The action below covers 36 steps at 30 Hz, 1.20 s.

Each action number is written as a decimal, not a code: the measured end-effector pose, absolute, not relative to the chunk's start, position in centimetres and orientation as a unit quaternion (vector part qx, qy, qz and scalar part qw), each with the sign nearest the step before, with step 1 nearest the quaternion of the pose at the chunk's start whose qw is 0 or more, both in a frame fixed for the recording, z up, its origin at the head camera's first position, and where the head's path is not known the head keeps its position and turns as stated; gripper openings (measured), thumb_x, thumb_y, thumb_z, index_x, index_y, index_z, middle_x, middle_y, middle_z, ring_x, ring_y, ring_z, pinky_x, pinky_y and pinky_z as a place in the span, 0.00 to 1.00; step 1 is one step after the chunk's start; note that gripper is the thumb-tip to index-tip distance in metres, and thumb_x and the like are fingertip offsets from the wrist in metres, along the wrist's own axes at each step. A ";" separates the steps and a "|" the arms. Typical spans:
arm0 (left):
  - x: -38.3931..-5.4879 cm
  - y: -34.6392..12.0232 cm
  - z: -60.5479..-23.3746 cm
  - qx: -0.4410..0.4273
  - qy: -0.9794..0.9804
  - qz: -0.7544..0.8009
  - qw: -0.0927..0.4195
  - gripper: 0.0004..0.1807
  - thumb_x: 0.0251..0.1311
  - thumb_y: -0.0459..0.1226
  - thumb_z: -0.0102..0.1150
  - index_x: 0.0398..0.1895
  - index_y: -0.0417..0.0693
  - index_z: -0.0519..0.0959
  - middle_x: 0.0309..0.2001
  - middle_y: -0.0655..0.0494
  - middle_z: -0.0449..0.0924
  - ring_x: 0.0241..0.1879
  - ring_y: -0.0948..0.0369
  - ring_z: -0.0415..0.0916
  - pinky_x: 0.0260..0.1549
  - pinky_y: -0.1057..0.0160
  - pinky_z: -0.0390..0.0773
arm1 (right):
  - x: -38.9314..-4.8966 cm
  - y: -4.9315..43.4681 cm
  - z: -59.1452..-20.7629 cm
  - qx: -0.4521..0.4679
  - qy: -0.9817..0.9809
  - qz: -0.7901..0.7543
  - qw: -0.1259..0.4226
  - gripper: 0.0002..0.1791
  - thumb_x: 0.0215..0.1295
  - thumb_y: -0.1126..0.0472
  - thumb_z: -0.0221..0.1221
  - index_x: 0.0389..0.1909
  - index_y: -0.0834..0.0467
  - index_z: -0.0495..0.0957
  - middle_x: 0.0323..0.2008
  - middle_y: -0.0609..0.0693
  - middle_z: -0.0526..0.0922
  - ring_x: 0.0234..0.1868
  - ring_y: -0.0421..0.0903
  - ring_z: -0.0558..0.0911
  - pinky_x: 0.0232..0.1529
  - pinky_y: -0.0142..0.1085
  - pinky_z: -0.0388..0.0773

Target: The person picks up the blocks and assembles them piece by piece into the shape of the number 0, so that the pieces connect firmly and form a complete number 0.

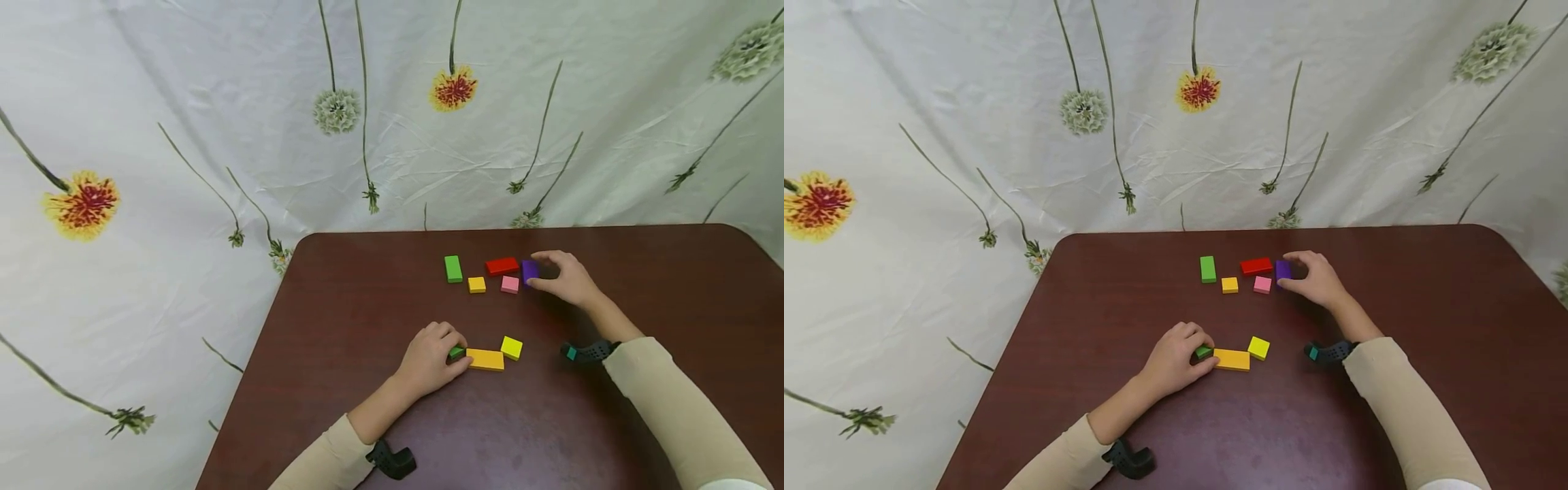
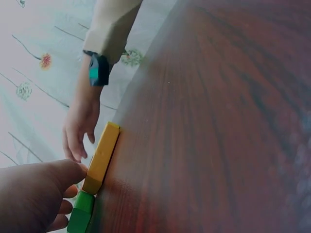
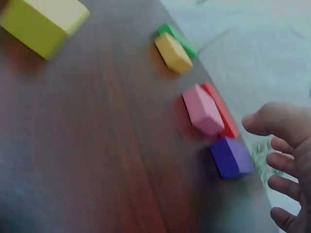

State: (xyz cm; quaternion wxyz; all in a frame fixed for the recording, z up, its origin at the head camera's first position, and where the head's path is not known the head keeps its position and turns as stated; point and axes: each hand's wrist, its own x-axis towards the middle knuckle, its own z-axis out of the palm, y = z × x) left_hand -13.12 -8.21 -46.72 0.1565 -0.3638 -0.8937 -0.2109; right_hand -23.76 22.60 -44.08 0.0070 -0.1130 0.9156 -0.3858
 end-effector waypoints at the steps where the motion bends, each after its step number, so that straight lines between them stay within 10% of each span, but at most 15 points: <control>1: -13.1 -8.2 -46.7 -0.364 -0.894 -0.212 0.155 0.10 0.55 0.44 0.71 0.35 0.51 0.82 0.35 0.58 0.76 0.33 0.62 0.70 0.35 0.67 0.72 | -24.1 22.7 -44.1 -0.117 0.917 -0.380 0.018 0.33 0.62 0.56 0.65 0.63 0.68 0.68 0.62 0.70 0.67 0.62 0.67 0.64 0.59 0.63 0.63; 36: -13.0 -8.1 -46.6 -0.356 -0.898 -0.214 0.143 0.11 0.56 0.44 0.70 0.35 0.49 0.81 0.35 0.58 0.76 0.32 0.62 0.68 0.33 0.68 0.70 | -23.0 23.3 -45.3 -0.130 0.922 -0.363 0.021 0.33 0.57 0.53 0.68 0.61 0.64 0.72 0.56 0.68 0.71 0.53 0.63 0.69 0.48 0.59 0.71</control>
